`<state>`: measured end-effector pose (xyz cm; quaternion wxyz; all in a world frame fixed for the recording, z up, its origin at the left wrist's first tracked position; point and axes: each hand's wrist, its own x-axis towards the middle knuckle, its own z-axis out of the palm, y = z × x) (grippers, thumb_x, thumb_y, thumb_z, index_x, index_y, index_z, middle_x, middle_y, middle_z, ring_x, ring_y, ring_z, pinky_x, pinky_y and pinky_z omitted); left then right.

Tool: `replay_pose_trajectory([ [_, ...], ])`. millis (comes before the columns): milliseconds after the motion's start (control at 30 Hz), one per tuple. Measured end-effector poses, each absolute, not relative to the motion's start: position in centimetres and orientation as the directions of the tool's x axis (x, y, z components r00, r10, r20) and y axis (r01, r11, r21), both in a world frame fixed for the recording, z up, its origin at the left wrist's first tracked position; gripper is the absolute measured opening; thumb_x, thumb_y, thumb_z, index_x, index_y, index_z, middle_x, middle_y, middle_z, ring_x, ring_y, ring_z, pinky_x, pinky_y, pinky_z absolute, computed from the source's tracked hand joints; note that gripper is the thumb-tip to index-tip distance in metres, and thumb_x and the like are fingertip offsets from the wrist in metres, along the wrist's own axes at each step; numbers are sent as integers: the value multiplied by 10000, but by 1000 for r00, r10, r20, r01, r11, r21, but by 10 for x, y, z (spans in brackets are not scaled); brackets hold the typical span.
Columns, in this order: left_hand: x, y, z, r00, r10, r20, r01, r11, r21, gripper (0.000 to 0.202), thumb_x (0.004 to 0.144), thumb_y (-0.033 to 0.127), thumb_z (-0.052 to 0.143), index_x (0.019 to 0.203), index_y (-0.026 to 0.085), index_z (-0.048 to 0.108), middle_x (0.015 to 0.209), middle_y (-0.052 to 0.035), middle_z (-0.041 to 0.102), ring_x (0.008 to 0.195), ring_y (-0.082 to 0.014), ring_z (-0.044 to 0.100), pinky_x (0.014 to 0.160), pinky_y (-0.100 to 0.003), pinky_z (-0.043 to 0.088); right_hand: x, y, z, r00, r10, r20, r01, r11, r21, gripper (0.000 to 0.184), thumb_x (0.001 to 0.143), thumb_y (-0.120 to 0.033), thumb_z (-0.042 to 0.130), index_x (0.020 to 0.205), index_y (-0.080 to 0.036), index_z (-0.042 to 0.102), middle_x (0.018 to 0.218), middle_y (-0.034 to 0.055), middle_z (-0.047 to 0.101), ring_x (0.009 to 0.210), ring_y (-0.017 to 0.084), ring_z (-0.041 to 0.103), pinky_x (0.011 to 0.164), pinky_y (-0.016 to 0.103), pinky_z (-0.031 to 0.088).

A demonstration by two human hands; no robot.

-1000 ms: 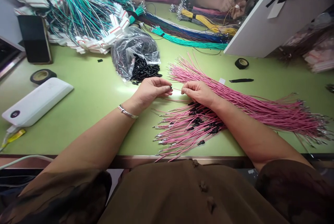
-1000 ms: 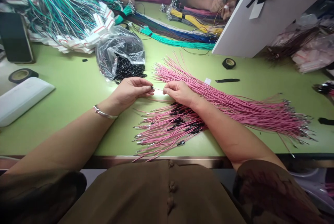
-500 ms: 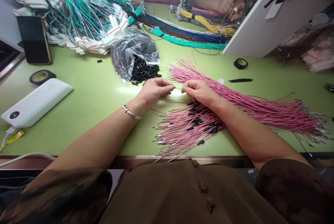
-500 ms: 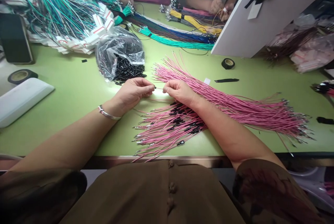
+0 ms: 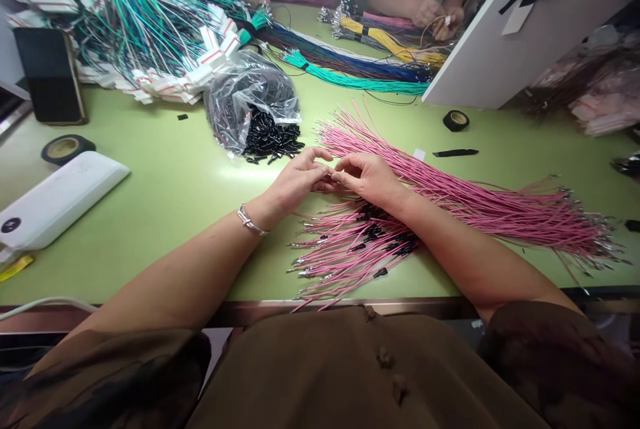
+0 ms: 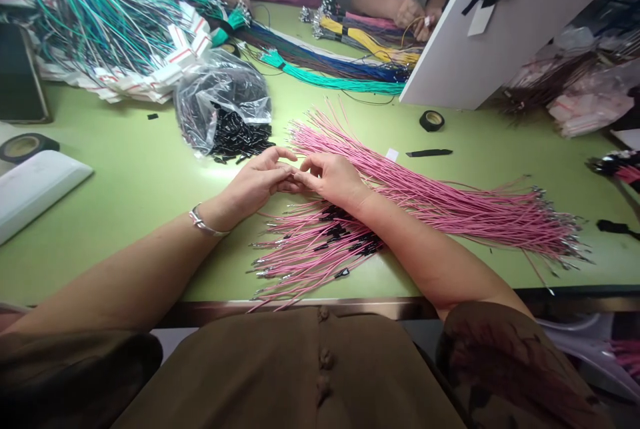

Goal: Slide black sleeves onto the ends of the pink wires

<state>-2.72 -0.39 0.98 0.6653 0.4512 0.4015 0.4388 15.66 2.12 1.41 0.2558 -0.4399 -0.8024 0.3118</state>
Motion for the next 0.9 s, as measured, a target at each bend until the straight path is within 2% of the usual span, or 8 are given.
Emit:
replay_pose_trajectory([
  [167,-25,-6,10,251,959,-128,-191,179,965,240,860,242,653,1033,182,499,828,-24,716,746,-120,707,833,-306,569,156,14,19,-560,795,234,697,604,-385,238,896,-309,547,974,-170,724,853,69,701,740,159,550,705,303,370],
  [300,-28,-10,12,296,947,-124,-262,206,943,517,839,339,690,1287,165,500,898,-56,735,889,-161,713,899,-328,554,159,11,25,-583,752,307,742,647,-174,317,928,-283,445,923,-147,731,874,114,705,782,202,560,742,346,366],
  [433,-29,-12,13,287,947,-145,-261,223,939,774,816,319,713,1488,158,364,948,-59,747,944,-164,704,923,-331,547,162,12,28,-616,714,334,709,687,-159,379,958,-263,371,916,-152,731,845,106,679,789,202,541,756,353,376],
  [533,-27,-11,14,218,961,-171,-293,232,928,780,815,282,708,1499,135,362,919,-56,746,939,-161,703,921,-327,551,161,12,27,-623,681,385,679,715,-167,347,966,-290,396,1007,-159,715,937,109,667,879,213,532,804,355,388],
  [633,-26,-11,14,187,958,-216,-323,268,908,755,798,210,710,1479,113,399,833,-29,732,879,-143,703,911,-307,553,156,10,27,-690,632,352,659,750,-55,346,978,-324,407,970,-165,714,944,118,657,920,232,515,836,372,372],
  [733,-26,-10,13,190,960,-203,-302,255,919,697,796,203,710,1440,110,461,843,-37,736,899,-152,703,934,-320,545,152,11,32,-705,643,299,681,732,29,389,993,-261,349,919,-157,716,919,131,662,921,236,520,831,381,359],
  [800,-28,-10,11,194,968,-159,-210,199,957,626,824,244,693,1410,124,508,913,-68,752,955,-174,701,966,-342,527,154,15,37,-687,692,220,715,698,39,346,965,-251,401,888,-148,722,908,138,671,884,234,535,782,373,361],
  [900,-31,-10,8,214,976,-37,52,27,998,524,852,258,660,1361,166,575,983,-79,765,986,-189,695,1025,-365,478,173,28,46,-634,772,-42,773,634,-9,213,855,-276,567,773,-164,728,769,99,675,698,191,526,641,339,332],
])
